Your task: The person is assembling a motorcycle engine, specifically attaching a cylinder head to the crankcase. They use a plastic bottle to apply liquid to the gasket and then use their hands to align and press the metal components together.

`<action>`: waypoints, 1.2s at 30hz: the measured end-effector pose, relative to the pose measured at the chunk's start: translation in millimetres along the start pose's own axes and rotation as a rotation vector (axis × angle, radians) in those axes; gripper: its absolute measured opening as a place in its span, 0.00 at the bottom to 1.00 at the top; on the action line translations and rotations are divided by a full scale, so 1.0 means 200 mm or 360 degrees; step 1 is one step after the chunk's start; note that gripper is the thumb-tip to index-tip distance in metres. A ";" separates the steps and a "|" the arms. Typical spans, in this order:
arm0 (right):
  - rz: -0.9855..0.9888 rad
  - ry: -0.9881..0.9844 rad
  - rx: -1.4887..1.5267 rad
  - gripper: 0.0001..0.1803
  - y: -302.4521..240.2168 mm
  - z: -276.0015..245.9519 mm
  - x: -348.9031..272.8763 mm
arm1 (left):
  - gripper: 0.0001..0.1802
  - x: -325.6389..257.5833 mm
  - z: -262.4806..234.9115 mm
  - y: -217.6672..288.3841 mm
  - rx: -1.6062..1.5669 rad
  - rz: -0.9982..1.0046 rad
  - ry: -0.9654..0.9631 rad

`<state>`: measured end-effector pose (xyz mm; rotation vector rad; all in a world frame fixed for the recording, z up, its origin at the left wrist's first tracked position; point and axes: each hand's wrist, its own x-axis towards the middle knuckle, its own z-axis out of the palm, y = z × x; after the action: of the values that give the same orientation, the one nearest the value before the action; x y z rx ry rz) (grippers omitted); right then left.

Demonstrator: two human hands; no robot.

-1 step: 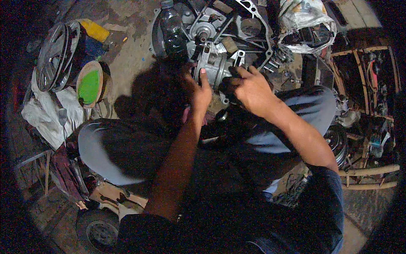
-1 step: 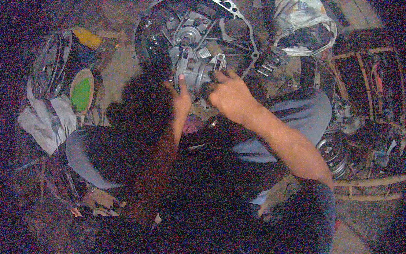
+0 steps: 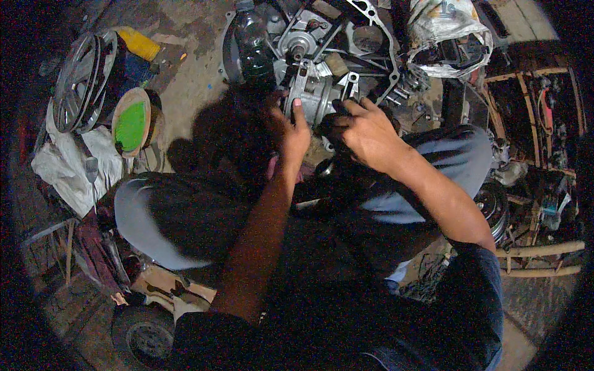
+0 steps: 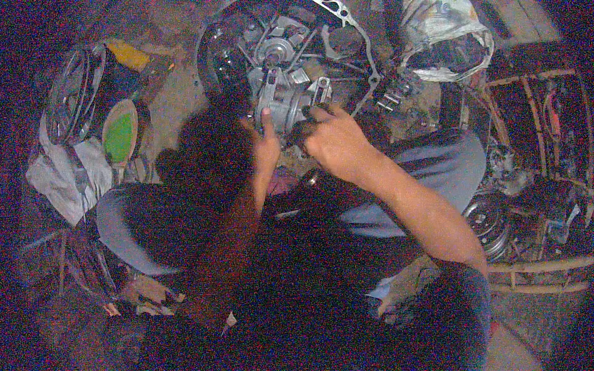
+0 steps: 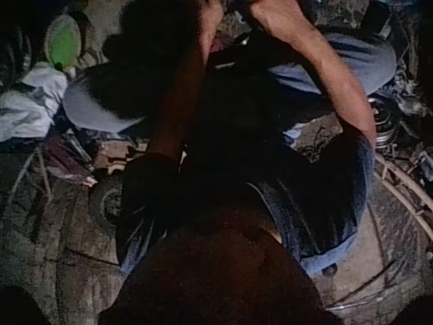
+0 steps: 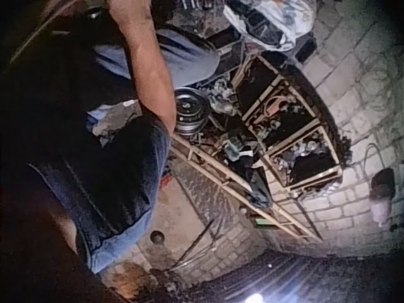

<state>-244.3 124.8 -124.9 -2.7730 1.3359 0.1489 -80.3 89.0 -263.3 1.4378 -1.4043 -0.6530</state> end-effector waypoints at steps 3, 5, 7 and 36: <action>-0.0003 -0.0018 -0.0043 0.06 0.00 0.00 0.00 | 0.23 -0.02 0.00 0.01 0.0005 0.0020 0.0019; 0.0118 -0.0037 -0.0211 0.07 -0.02 -0.01 0.00 | 0.23 -0.01 0.00 0.01 -0.0006 -0.0040 -0.0005; 0.0050 -0.0021 -0.0179 0.07 -0.07 -0.03 0.01 | 0.23 -0.01 0.01 -0.02 -0.0057 -0.0184 -0.0097; 0.0824 0.0429 0.1029 0.11 -0.07 0.06 -0.17 | 0.18 0.01 0.03 -0.02 -0.0368 -0.0072 0.0016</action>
<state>-255.8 160.9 -132.4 -1.9262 1.7442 -0.5524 -84.5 85.5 -268.0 1.2900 -1.2471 -0.8083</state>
